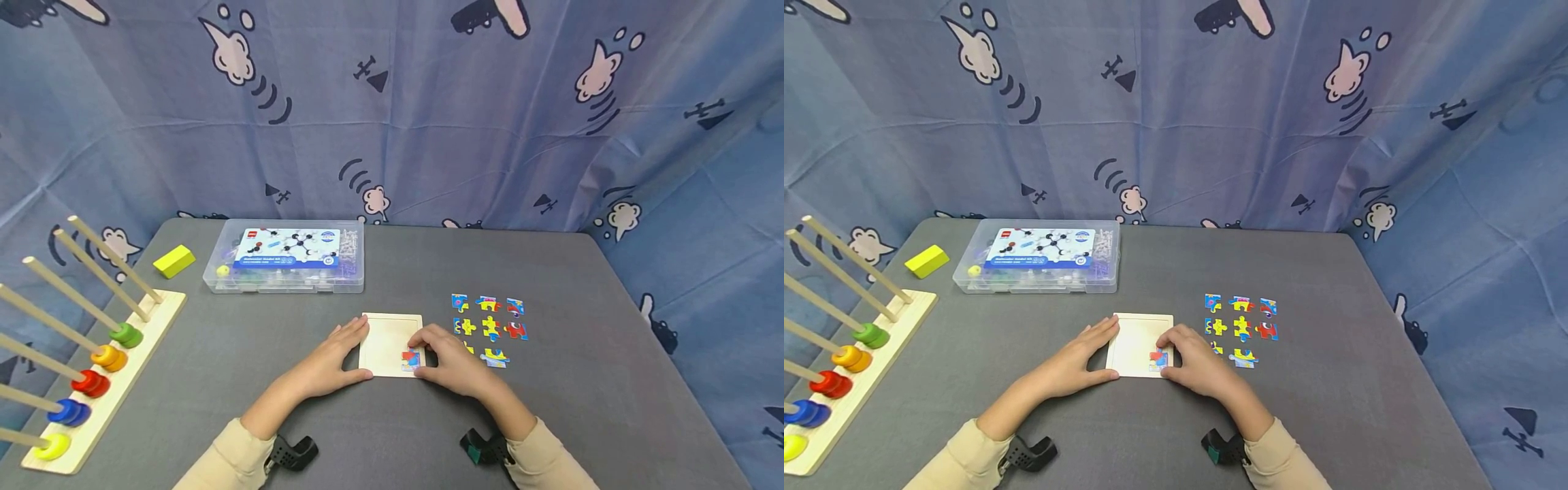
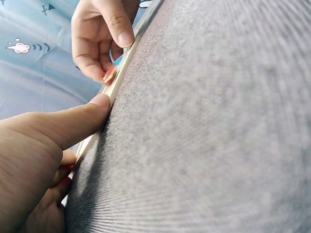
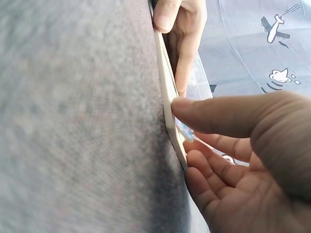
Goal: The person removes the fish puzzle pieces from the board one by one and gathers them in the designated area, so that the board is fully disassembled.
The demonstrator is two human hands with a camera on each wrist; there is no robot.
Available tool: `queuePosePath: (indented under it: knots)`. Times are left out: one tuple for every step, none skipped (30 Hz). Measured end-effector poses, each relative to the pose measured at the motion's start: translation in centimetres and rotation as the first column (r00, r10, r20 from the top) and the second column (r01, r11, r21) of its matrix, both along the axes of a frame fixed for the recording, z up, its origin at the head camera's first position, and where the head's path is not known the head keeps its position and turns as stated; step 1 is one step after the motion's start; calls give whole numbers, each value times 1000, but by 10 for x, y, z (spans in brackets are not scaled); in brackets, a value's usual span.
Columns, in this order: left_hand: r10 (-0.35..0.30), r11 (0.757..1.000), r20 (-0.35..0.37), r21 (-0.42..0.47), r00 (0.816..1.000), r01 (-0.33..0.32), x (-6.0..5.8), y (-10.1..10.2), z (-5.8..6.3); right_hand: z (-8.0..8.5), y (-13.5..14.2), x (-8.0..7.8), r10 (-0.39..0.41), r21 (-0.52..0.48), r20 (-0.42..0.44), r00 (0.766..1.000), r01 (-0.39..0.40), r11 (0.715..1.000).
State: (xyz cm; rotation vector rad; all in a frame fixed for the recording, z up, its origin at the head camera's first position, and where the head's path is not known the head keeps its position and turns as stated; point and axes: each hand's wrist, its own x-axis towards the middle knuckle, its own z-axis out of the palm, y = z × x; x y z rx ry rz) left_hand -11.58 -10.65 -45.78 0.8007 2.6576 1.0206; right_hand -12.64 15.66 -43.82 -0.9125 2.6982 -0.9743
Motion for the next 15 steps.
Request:
queuePosePath:
  knots:
    - [0, 1000, 0, 0, 1000, 0, 0, 0, 0, 0, 0, 0, -2, -4, 4, 1000, 2, 1000]
    - [1, 1000, 1, 0, 1000, -1, 0, 0, 1, 1, -1, 0, -2, -8, 9, 1000, 2, 1000]
    - [2, 1000, 1, 0, 1000, -2, 0, 0, 1, 1, -1, 1, 0, -13, 16, 1000, 1, 1000]
    - [1, 1000, -1, 2, 1000, -1, 1, 0, 1, 1, -1, 1, 3, -19, 22, 1000, -2, 1000]
    - [1, 1000, -1, 2, 1000, -1, 1, 0, 2, 1, -1, 1, 4, -23, 27, 1000, -4, 1000]
    - [1, 1000, -3, 1, 1000, -1, 1, 1, 2, 1, -1, 1, 7, -27, 31, 1000, -6, 1000]
    - [0, 1000, -3, 0, 1000, 0, 1, 1, 2, 2, -1, 1, 8, -31, 34, 999, -7, 999]
    - [0, 1000, -5, 0, 1000, 0, 1, 1, 2, 2, -1, 1, 8, -32, 40, 999, -7, 999]
    - [0, 1000, -7, 0, 1000, 0, 1, 1, 2, 2, -2, 1, 7, -32, 44, 999, -6, 999]
    - [0, 1000, -8, 0, 1000, 0, 1, 1, 2, 2, -2, 1, 5, -30, 46, 999, -3, 1000]
    - [1, 1000, -9, 2, 1000, -1, 1, 1, 2, 2, -2, 2, 2, -27, 48, 999, 0, 1000]
    - [1, 1000, -10, 3, 1000, -1, 1, 1, 2, 2, -2, 2, 0, -22, 47, 999, 1, 1000]
    - [1, 1000, -10, 3, 1000, -1, 1, 1, 2, 3, -2, 2, 1, -17, 44, 999, 0, 1000]
    - [1, 1000, -10, 4, 1000, -1, 1, 1, 2, 3, -2, 2, 0, -12, 43, 999, 0, 1000]
    - [0, 1000, -9, 4, 1000, 0, 1, 1, 2, 4, -1, 2, 1, -6, 37, 999, -1, 1000]
